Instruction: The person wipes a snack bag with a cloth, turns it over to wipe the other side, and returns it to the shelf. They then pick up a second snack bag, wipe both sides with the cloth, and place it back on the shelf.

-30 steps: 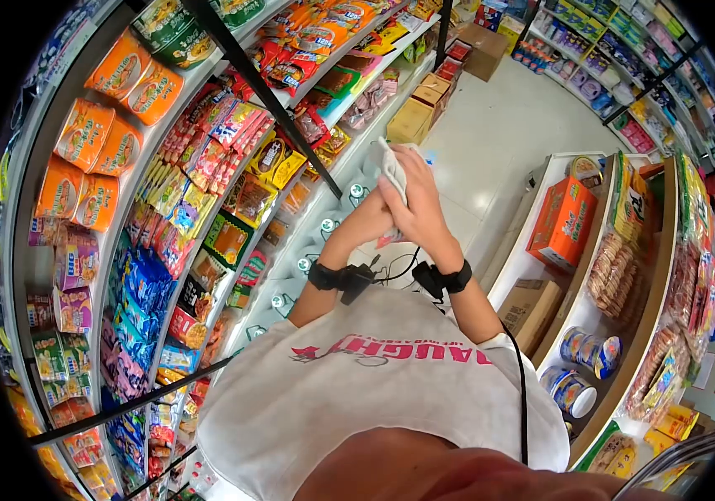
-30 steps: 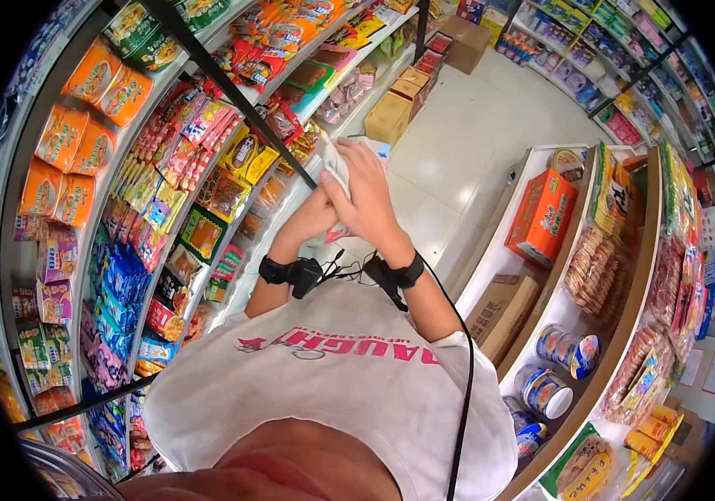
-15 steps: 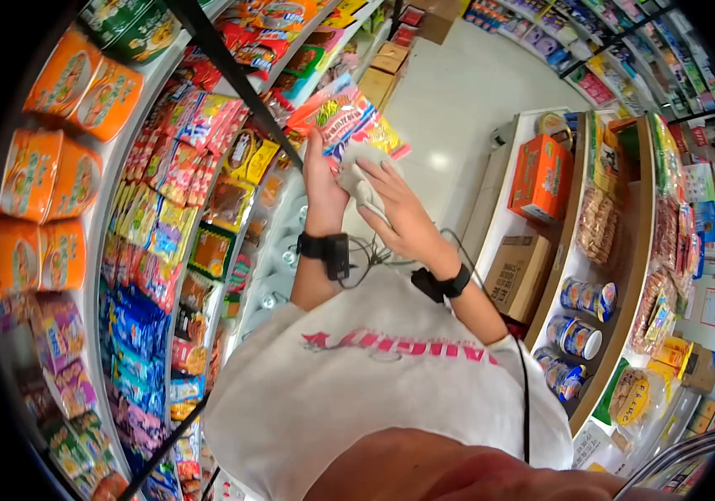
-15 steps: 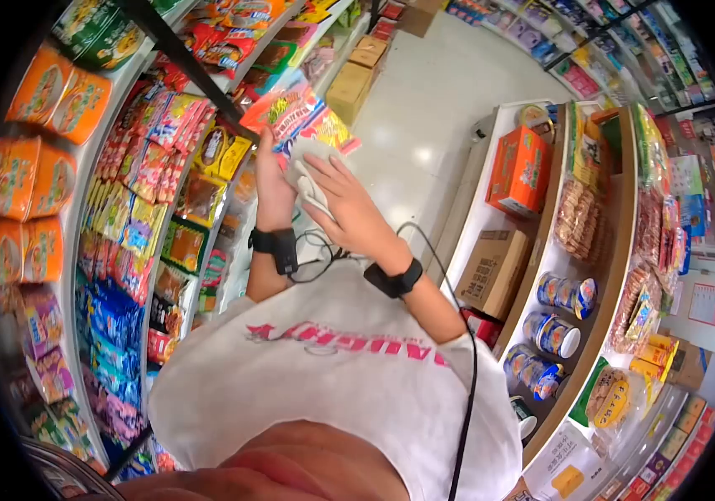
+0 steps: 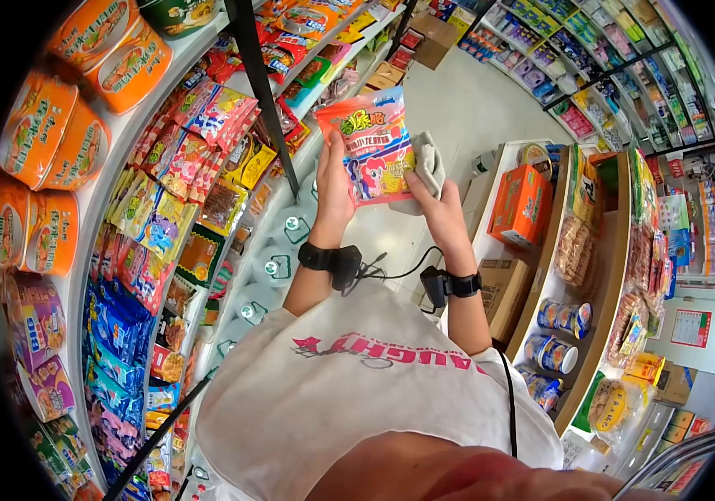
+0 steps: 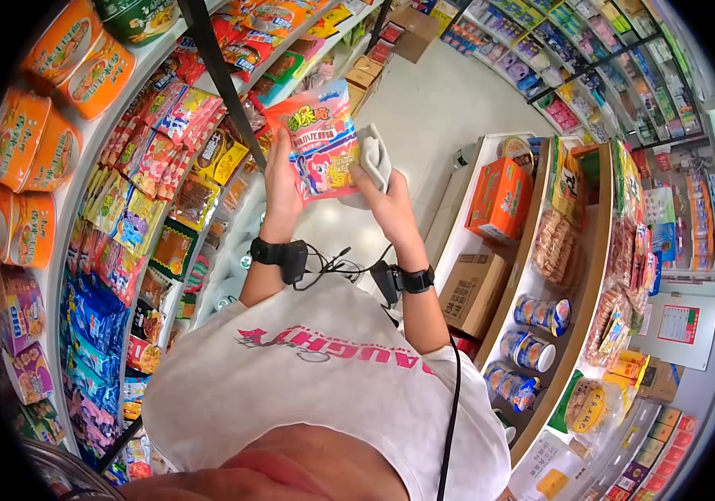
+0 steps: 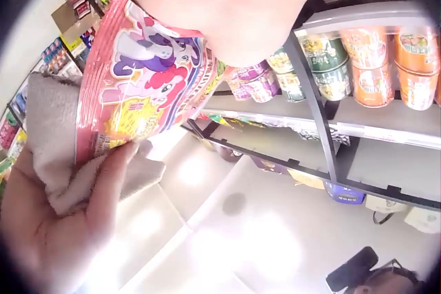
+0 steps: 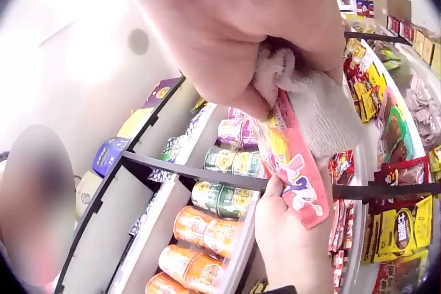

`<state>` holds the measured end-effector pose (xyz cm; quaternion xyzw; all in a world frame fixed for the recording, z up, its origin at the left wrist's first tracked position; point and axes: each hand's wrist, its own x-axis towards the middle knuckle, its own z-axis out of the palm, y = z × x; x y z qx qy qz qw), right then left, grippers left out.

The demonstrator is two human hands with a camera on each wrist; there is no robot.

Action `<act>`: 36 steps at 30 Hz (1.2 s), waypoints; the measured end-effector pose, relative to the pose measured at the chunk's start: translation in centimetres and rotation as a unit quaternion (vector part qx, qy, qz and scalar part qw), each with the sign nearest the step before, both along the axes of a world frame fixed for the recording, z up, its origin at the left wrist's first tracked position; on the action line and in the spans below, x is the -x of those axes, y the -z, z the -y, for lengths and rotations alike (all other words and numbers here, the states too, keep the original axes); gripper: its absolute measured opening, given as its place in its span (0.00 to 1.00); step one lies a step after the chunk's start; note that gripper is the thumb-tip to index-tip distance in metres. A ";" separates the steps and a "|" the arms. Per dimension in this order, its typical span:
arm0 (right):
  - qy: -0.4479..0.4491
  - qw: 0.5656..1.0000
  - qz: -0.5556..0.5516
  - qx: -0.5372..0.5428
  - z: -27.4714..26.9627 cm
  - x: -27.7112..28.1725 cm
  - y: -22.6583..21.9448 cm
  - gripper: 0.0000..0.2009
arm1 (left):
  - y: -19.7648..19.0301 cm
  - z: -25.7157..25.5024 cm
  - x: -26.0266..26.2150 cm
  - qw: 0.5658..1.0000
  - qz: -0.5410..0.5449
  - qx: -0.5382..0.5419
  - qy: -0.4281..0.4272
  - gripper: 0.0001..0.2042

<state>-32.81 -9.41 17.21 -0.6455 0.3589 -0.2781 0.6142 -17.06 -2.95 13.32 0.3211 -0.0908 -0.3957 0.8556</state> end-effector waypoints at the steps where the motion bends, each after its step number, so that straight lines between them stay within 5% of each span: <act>1: -0.007 0.999 -0.020 0.035 0.3 0.1 0.4 0.16 | -0.6 -0.2 0.0 1.000 -0.005 -0.015 0.018 0.24; 4: 0.022 0.993 -0.068 0.091 0.9 0.7 0.6 0.13 | 1.1 0.4 0.4 0.992 0.117 -0.043 -0.017 0.23; 8: 0.133 0.962 -0.078 0.227 -0.2 1.0 1.3 0.11 | 0.8 -0.9 1.3 0.979 0.152 -0.049 -0.130 0.26; 12: 0.075 0.908 -0.021 0.412 -1.8 -1.4 1.4 0.24 | -0.1 -1.4 2.7 0.997 0.044 0.028 0.052 0.28; 16: -0.058 0.892 -0.053 0.445 -5.1 -4.3 1.6 0.28 | 0.5 -1.5 0.6 0.989 -0.081 0.042 0.115 0.29; 19: -0.025 0.907 -0.051 0.417 -5.2 -5.5 2.4 0.27 | 0.6 -1.9 0.0 0.978 -0.122 0.095 0.138 0.32; 23: 0.036 0.925 -0.048 0.375 -2.7 -6.0 3.7 0.22 | 0.6 -2.5 0.4 0.996 -0.019 0.074 0.049 0.30; 26: 0.018 0.992 -0.040 0.116 -1.3 -4.3 4.2 0.19 | 0.6 -3.1 0.6 0.998 -0.039 0.041 0.036 0.30; 31: -0.029 0.995 -0.028 -0.090 -1.2 -1.8 3.4 0.20 | 1.5 -3.9 -2.4 0.993 -0.034 0.031 0.109 0.29; 36: 0.018 1.000 0.017 -0.002 -1.7 -3.9 2.4 0.19 | 0.7 -4.0 -2.6 0.996 -0.007 0.059 0.063 0.20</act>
